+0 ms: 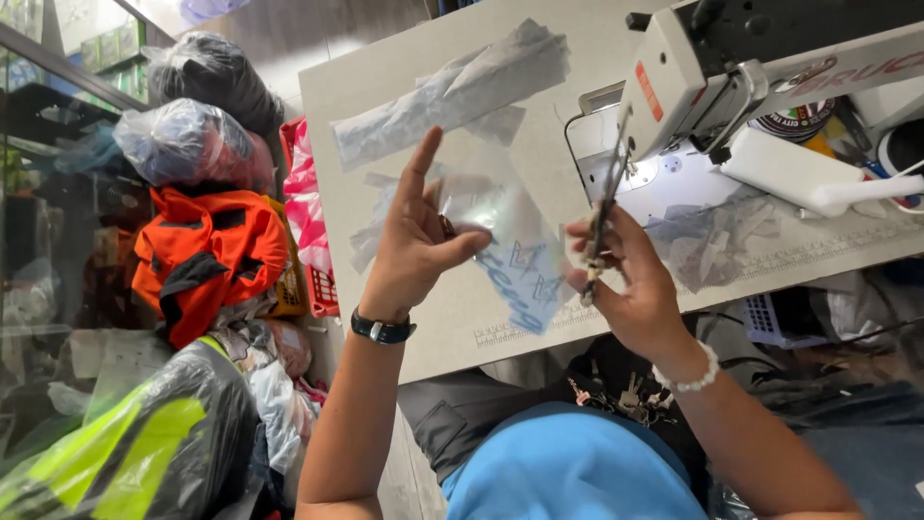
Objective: The person is using scissors to carefully cut out various shapes and patterns from a translucent sheet of material on a workbench.
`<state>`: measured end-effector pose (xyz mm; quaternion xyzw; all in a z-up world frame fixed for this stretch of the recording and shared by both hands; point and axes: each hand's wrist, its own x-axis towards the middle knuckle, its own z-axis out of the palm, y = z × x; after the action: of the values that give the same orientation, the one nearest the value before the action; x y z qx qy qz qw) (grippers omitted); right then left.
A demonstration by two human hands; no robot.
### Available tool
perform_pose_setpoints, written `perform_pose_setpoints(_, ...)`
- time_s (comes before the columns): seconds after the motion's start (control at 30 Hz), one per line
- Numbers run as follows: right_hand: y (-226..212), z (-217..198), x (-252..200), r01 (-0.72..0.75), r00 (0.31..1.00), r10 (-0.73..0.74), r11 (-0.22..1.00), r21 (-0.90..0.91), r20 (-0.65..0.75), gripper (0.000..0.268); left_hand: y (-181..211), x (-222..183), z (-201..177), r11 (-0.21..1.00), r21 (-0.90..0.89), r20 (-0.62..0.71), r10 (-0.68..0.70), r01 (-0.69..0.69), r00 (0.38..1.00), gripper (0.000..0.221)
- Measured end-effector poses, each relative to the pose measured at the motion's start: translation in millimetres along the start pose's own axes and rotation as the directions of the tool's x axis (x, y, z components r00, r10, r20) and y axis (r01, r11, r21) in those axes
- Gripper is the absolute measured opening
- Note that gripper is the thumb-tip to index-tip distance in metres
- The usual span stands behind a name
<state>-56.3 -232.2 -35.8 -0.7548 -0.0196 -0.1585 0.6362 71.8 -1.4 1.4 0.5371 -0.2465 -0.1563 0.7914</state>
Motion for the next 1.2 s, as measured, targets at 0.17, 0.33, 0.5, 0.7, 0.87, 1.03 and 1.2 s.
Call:
perform_pose_setpoints(0.17, -4.9, 20.3, -0.7, -0.087, 0.996, 0.088, 0.986, 0.144, -0.001, 0.065, -5.8, -24.8, 15.0, 0.995, 0.094, -0.271, 0.06, -0.036, 0.961, 0.112)
perform_pose_setpoints(0.33, -4.9, 27.1, 3.7, -0.104, 0.992, 0.109, 0.991, 0.083, -0.057, 0.067, -25.5, -53.8, 31.5, 0.987, 0.156, -0.253, 0.084, -0.045, 0.964, 0.069)
perform_pose_setpoints(0.5, -6.3, 23.2, 4.4, 0.019, 0.998, -0.013, 0.994, 0.109, -0.056, 0.063, -17.4, -48.6, 21.3, 0.941, 0.326, -0.261, 0.18, -0.089, 0.948, 0.044)
perform_pose_setpoints(0.7, 14.5, -18.7, -54.7, -0.41, 0.882, 0.311, 0.878, 0.248, 0.355, 0.078, 27.3, -45.1, 16.8, 0.919, 0.389, -0.208, 0.16, -0.069, 0.965, 0.048)
perform_pose_setpoints(0.87, 8.6, -20.5, -63.3, -0.383, 0.839, 0.241, 0.898, 0.215, 0.489, 0.082, 30.4, -42.3, 21.0, 0.905, 0.422, -0.117, 0.115, -0.056, 0.986, 0.052)
perform_pose_setpoints(1.03, 3.3, -16.2, -52.8, -0.349, 0.846, 0.211, 0.913, 0.21, 0.489, 0.08, 30.0, -41.2, 29.7, 0.897, 0.434, -0.051, 0.119, -0.085, 0.992, 0.056)
perform_pose_setpoints(1.2, 8.1, -19.5, -54.6, -0.318, 0.847, 0.165, 0.919, 0.233, 0.506, 0.074, 33.9, -41.8, 35.3, 0.885, 0.453, -0.054, 0.149, -0.109, 0.987, 0.054)
